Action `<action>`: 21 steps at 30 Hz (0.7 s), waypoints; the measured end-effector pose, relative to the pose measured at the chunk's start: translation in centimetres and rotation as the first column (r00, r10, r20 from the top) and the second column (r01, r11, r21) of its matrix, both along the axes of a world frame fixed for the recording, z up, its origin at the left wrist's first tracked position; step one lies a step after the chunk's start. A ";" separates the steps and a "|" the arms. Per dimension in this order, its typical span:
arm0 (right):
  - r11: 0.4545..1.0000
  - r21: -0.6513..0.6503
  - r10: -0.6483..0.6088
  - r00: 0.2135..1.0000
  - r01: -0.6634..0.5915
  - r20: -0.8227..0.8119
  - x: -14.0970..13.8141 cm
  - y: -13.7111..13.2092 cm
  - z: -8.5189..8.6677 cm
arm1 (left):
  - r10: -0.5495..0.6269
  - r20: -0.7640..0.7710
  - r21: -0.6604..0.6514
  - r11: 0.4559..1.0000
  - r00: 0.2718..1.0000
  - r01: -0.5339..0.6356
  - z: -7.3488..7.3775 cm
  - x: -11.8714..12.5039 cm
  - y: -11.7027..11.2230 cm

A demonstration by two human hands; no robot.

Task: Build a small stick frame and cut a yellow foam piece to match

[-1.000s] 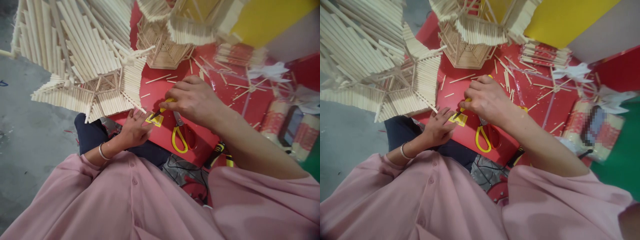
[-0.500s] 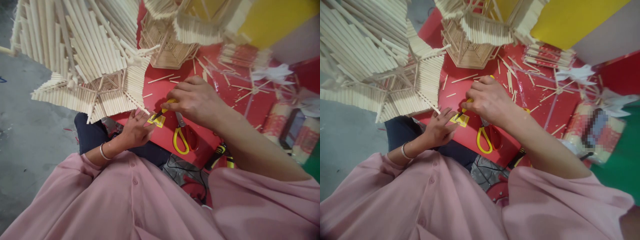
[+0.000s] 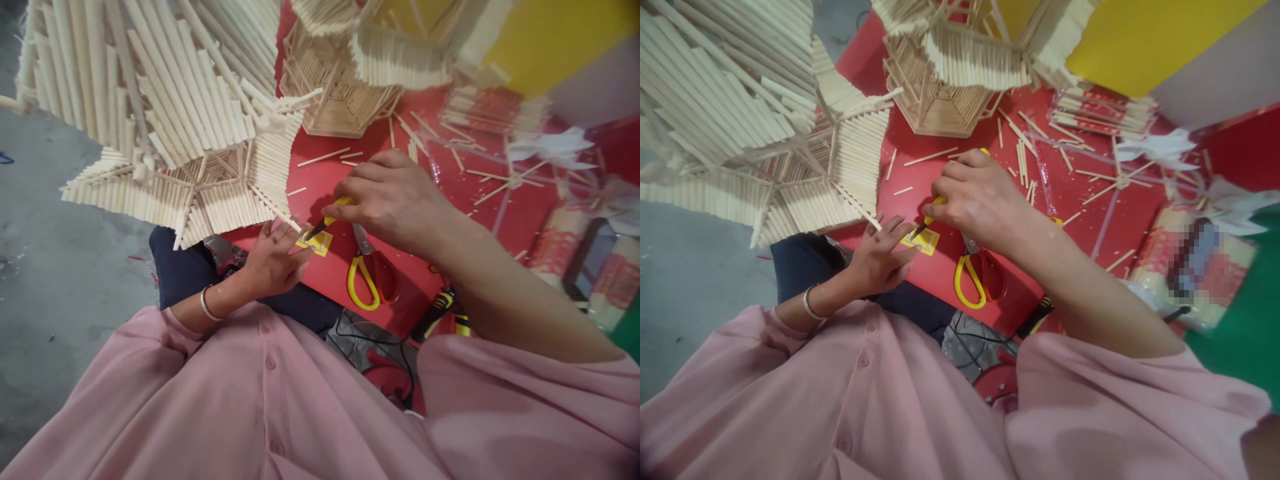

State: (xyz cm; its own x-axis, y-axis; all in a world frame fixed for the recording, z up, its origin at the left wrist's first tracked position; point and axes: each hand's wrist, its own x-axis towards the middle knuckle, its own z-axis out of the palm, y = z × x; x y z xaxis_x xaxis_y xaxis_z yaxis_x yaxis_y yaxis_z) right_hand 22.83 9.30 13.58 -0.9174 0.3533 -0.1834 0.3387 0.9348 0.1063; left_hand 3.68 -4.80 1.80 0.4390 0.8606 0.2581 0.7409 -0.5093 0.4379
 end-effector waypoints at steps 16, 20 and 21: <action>0.998 0.021 -0.066 0.998 0.066 0.018 0.2 0.5 0.0 | 0.027 -0.017 -0.009 1.000 0.999 -0.027 -0.2 0.2 -0.1; 0.995 -0.013 -0.095 0.995 0.094 -0.037 0.2 0.1 0.2 | 0.030 -0.010 0.016 0.999 1.000 -0.030 -0.6 0.2 -0.1; 0.993 -0.020 -0.113 0.993 0.113 -0.040 0.1 0.0 0.3 | 0.029 -0.002 0.028 0.999 1.000 -0.029 -0.7 0.2 -0.1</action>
State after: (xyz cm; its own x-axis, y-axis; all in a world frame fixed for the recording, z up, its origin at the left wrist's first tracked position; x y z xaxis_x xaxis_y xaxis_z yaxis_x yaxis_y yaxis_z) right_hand 22.94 9.28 13.90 -0.8786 0.4521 -0.1540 0.4460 0.8919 0.0740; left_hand 3.90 -4.89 1.11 0.4149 0.8654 0.2811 0.7562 -0.4998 0.4223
